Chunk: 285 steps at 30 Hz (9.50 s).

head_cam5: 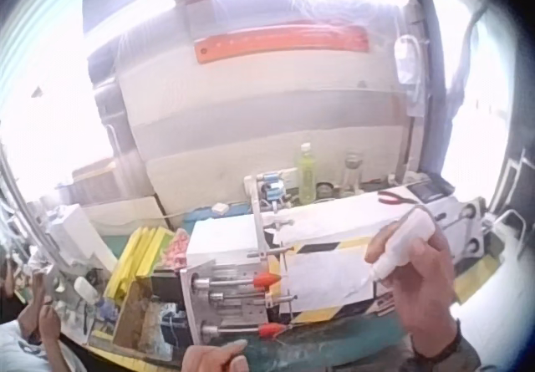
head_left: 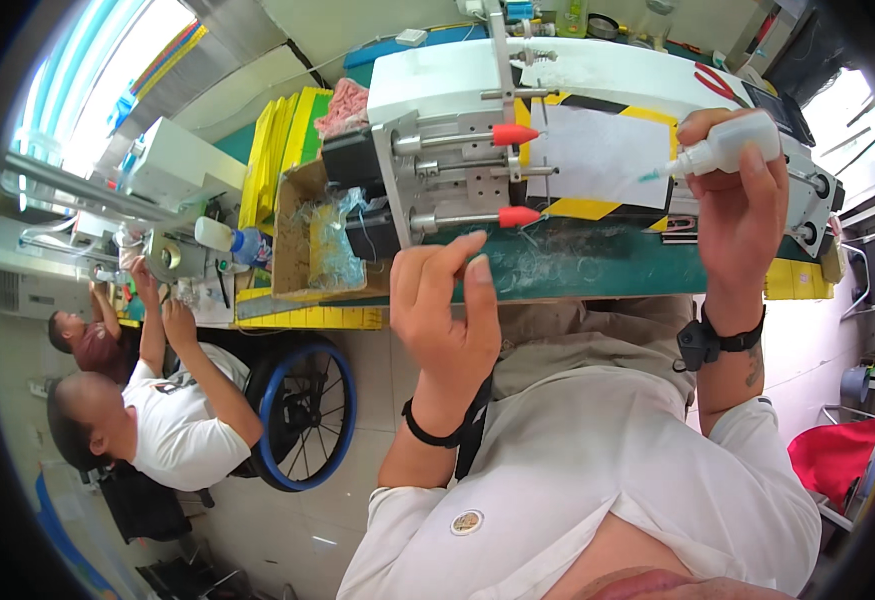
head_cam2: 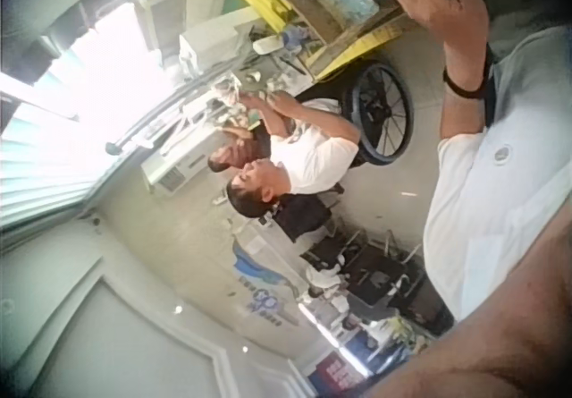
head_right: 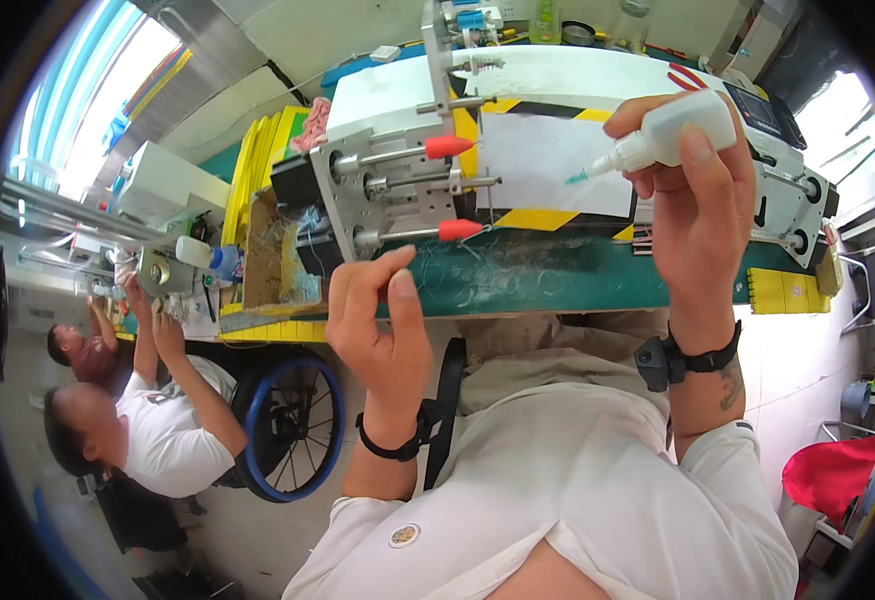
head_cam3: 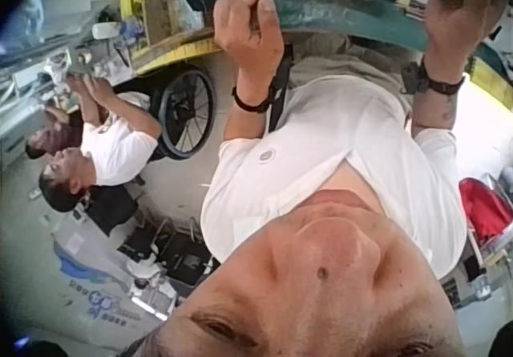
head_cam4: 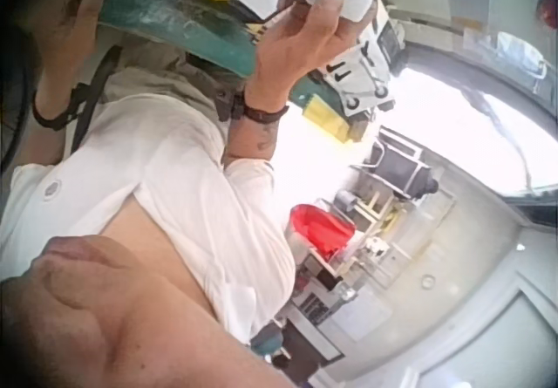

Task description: Assembling small technical components using a specialized jig and manual tools at a workbench.

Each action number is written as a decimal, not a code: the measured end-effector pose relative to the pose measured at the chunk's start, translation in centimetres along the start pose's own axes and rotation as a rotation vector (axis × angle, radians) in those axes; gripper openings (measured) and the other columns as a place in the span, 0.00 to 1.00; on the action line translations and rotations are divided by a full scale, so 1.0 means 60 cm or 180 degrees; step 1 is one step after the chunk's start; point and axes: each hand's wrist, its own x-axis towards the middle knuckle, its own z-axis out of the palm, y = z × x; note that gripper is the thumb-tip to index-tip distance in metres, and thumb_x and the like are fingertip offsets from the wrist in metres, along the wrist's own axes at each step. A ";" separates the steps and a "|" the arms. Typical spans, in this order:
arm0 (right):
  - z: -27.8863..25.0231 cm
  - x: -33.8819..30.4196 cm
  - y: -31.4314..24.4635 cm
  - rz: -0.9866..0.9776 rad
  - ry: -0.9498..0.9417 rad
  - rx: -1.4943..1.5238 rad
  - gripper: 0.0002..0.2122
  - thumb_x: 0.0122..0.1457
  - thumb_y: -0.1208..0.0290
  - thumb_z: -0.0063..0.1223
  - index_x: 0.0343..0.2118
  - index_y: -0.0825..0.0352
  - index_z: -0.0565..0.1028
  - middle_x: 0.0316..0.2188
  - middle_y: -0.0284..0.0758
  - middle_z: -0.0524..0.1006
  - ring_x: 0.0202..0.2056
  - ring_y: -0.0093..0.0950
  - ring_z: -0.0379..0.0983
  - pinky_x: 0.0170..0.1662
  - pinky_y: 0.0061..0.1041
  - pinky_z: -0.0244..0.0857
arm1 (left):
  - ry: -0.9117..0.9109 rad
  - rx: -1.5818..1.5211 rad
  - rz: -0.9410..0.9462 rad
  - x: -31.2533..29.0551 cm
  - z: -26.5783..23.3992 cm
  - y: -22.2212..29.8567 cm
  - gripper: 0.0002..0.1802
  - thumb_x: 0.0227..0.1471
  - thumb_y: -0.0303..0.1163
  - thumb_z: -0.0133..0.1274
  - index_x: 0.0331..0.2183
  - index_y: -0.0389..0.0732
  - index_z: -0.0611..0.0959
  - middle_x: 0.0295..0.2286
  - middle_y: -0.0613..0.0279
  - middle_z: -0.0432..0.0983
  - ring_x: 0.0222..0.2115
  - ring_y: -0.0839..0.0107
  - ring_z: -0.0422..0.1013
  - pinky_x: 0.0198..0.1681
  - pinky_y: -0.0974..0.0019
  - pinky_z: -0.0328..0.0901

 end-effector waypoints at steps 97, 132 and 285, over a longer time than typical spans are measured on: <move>0.003 0.029 0.054 0.0230 -0.0236 0.0225 0.14 0.76 0.61 0.53 0.54 0.64 0.67 0.41 0.49 0.87 0.34 0.24 0.81 0.37 0.23 0.75 | 0.0342 0.0171 -0.0357 0.020 0.072 -0.009 0.19 0.55 0.13 0.54 0.48 0.37 0.83 0.42 0.55 0.76 0.36 0.67 0.71 0.40 0.65 0.68; 0.033 -0.057 0.117 0.1225 -0.0472 0.0420 0.16 0.77 0.59 0.57 0.53 0.63 0.66 0.43 0.47 0.88 0.37 0.23 0.83 0.41 0.22 0.76 | -0.1016 0.0013 0.0655 -0.037 0.077 -0.008 0.13 0.44 0.12 0.69 0.34 0.35 0.88 0.25 0.57 0.81 0.21 0.59 0.75 0.25 0.62 0.68; -0.145 -0.243 0.021 0.1623 -0.1268 -0.1388 0.08 0.79 0.70 0.48 0.42 0.69 0.74 0.29 0.42 0.76 0.28 0.38 0.71 0.35 0.32 0.65 | -0.2496 -0.2022 -0.2353 -0.156 0.170 0.073 0.16 0.81 0.42 0.45 0.51 0.42 0.80 0.27 0.75 0.67 0.25 0.85 0.59 0.29 0.77 0.57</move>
